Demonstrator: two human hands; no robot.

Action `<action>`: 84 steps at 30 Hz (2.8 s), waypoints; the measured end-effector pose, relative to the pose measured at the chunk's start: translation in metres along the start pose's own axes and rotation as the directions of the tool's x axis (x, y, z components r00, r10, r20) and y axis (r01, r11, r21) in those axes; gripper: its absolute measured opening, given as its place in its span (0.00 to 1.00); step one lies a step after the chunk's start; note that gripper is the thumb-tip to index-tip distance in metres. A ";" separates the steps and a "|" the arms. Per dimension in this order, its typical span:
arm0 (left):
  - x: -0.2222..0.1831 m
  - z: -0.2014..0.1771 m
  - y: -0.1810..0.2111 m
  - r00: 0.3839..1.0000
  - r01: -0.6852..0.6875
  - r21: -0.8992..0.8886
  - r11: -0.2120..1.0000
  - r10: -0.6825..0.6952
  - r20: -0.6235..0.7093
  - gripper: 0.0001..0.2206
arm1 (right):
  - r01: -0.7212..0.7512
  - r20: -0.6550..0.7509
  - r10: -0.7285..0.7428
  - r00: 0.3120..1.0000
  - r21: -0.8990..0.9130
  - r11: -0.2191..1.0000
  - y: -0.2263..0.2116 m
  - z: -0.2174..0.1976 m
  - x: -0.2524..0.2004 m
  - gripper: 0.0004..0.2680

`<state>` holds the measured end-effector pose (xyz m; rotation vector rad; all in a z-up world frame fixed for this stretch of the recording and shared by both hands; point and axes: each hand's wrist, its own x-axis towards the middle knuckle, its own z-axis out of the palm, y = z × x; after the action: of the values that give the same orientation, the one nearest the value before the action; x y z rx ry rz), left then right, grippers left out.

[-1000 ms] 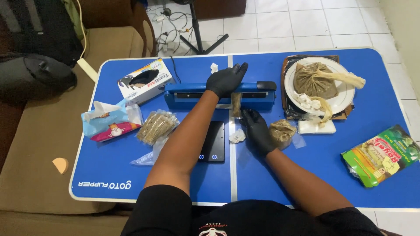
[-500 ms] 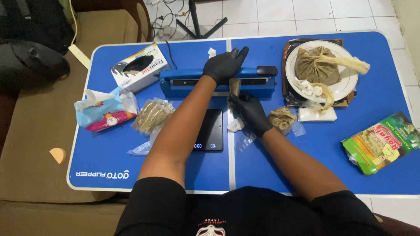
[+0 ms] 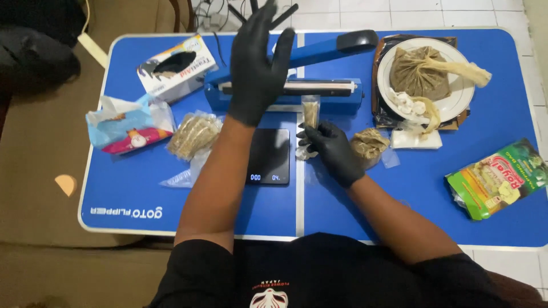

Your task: Weighing material into small plastic bags and sealing them using a heat sealer.

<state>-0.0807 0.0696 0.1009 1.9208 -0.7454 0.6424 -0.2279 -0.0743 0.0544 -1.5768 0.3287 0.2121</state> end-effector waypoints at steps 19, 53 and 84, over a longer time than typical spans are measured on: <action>-0.159 -0.038 0.062 0.725 0.649 -0.559 0.516 -0.643 0.247 0.09 | 0.276 0.042 -0.273 0.961 -0.132 0.952 0.062 0.027 -0.035 0.06; -0.162 -0.039 0.066 0.757 0.608 -0.481 0.632 -0.644 0.111 0.04 | 0.153 0.116 -0.127 0.985 -0.259 0.954 0.058 0.038 -0.053 0.06; -0.131 -0.146 -0.142 0.870 0.017 0.586 0.810 -0.300 0.391 0.10 | 0.478 0.314 -0.548 0.775 -0.858 0.186 0.067 -0.012 -0.016 0.20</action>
<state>-0.0841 0.2834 -0.0128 2.7286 -0.7127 0.2950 -0.2663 -0.0854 -0.0034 -2.7465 -0.4298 -0.2814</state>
